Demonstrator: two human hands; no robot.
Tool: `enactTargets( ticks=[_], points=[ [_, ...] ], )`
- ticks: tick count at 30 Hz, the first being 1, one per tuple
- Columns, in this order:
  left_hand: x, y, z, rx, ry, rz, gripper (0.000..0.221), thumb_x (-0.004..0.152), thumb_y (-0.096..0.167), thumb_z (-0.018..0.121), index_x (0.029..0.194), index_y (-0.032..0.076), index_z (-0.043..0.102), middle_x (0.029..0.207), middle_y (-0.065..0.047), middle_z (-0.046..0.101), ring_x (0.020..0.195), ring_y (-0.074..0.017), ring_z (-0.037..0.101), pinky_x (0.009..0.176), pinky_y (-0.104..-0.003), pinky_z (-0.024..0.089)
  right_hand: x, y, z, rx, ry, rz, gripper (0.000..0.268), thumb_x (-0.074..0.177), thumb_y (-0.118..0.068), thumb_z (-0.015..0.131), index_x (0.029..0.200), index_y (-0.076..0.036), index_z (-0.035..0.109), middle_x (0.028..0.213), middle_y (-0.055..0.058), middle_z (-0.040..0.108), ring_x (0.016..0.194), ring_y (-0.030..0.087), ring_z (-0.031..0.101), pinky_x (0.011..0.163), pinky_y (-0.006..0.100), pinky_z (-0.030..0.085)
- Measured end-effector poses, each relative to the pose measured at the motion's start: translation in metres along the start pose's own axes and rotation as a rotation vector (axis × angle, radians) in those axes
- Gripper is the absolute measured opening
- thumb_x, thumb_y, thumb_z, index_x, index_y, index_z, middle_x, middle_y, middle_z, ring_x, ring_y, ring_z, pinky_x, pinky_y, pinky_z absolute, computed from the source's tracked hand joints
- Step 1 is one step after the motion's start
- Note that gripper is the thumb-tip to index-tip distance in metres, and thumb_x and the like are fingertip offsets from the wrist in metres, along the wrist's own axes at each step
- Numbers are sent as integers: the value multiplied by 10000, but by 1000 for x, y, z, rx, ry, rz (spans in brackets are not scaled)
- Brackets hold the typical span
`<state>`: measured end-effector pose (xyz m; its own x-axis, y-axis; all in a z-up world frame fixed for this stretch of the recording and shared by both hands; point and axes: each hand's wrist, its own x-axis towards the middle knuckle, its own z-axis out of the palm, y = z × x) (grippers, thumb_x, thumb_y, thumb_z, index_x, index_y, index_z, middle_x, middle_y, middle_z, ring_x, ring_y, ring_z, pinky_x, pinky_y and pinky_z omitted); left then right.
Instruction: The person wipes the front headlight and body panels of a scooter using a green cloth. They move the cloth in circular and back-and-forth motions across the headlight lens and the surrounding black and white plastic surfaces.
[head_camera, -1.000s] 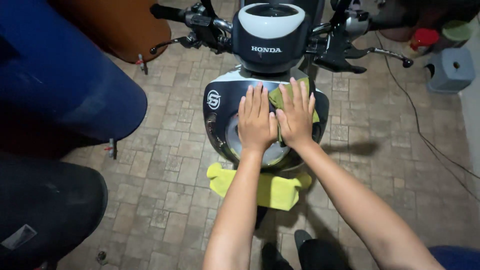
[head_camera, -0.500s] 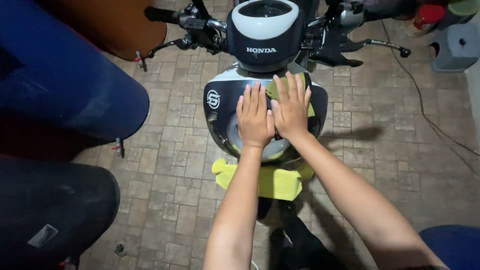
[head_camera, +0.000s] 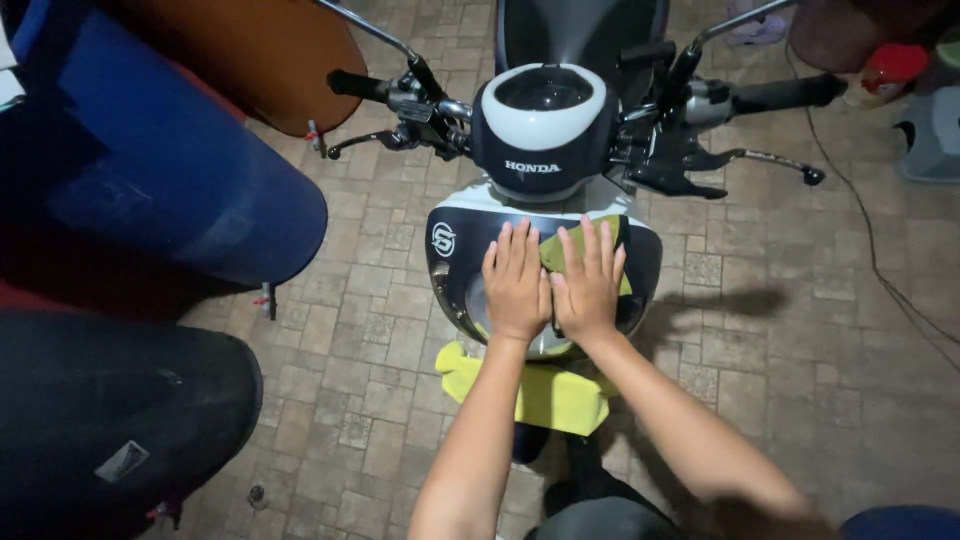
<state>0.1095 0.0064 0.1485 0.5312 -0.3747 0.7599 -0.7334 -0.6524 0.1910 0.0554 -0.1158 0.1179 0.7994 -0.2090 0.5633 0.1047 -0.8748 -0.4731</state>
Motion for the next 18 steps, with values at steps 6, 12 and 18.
enactTargets(
  ticks=[6,12,18],
  points=[
    [1,2,1,34,-14,-14,516,1005,246,390,1436,26,568,1506,-174,551,1410,-373,511,1167,-504,342,22,-2,-5,-21,18,-1,576,1035,-343,465,1580,-157,457,1641,187,334,1513,467,253,1155,673,135],
    [2,4,-4,37,-29,-25,524,985,230,424,1456,35,546,1518,-163,536,1422,-359,500,1173,-490,329,16,-9,-10,42,-2,48,547,1077,-320,435,1595,-144,440,1690,173,247,1550,441,177,1177,651,99],
    [-3,-2,0,-6,-30,-26,585,926,239,457,1473,44,529,1526,-166,525,1430,-367,490,1169,-506,330,-18,-16,-3,39,-63,147,597,1060,-280,451,1633,-154,340,1718,188,139,1565,468,75,1175,695,104]
  ],
)
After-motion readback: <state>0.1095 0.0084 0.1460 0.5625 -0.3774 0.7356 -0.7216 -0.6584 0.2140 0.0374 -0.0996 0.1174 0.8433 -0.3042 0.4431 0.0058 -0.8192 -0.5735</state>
